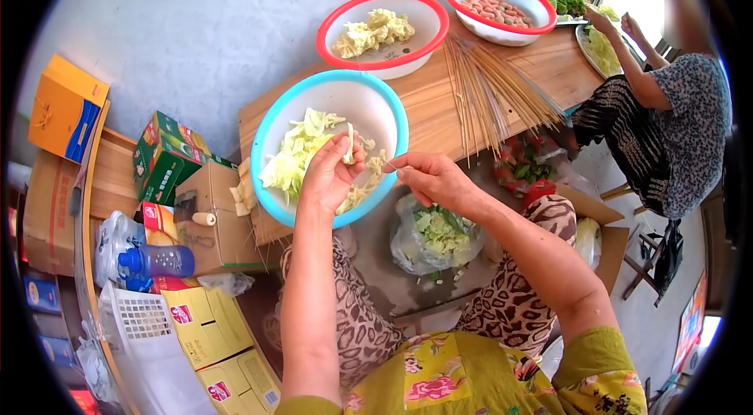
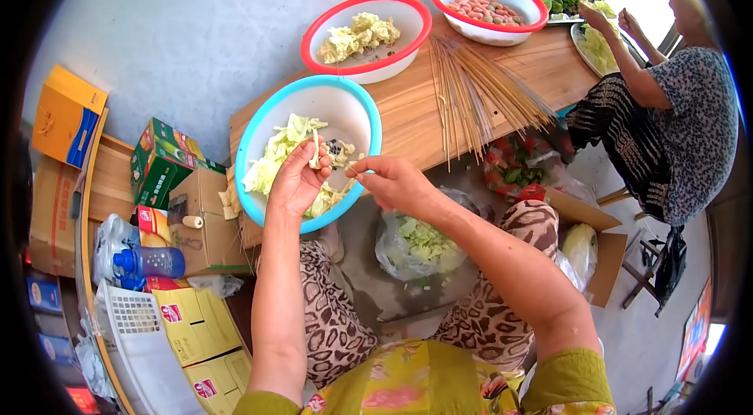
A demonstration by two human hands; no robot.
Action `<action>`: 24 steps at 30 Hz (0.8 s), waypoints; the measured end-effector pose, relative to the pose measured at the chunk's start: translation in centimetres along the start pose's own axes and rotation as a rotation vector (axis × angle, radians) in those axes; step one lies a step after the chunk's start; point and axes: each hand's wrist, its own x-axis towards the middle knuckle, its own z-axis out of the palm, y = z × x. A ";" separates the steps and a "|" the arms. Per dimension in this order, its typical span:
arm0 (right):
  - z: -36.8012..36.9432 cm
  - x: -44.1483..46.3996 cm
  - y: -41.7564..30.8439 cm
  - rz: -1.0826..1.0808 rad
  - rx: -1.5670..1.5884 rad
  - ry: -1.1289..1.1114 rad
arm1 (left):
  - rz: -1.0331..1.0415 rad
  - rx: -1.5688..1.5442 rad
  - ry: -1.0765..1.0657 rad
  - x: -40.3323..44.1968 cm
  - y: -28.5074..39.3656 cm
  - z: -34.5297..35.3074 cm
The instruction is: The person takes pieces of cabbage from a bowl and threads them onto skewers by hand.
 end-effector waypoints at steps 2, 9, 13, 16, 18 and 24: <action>0.0 0.0 -0.3 0.000 -0.022 0.004 | 0.000 0.004 0.004 -0.1 0.0 0.1; 0.1 0.1 -0.6 0.003 -0.012 0.005 | 0.012 -0.013 0.010 -0.1 0.1 0.2; 0.2 0.1 -0.6 0.000 -0.027 0.008 | 0.021 -0.019 0.012 0.0 0.1 0.0; 0.2 0.2 -0.5 -0.001 -0.024 0.007 | 0.019 -0.014 0.020 0.0 0.0 -0.1; 0.2 0.3 -0.4 0.002 -0.031 0.007 | 0.018 -0.010 0.028 0.0 0.0 -0.1; 0.2 0.3 -0.3 -0.003 -0.051 0.009 | 0.022 -0.011 0.030 0.0 -0.1 -0.1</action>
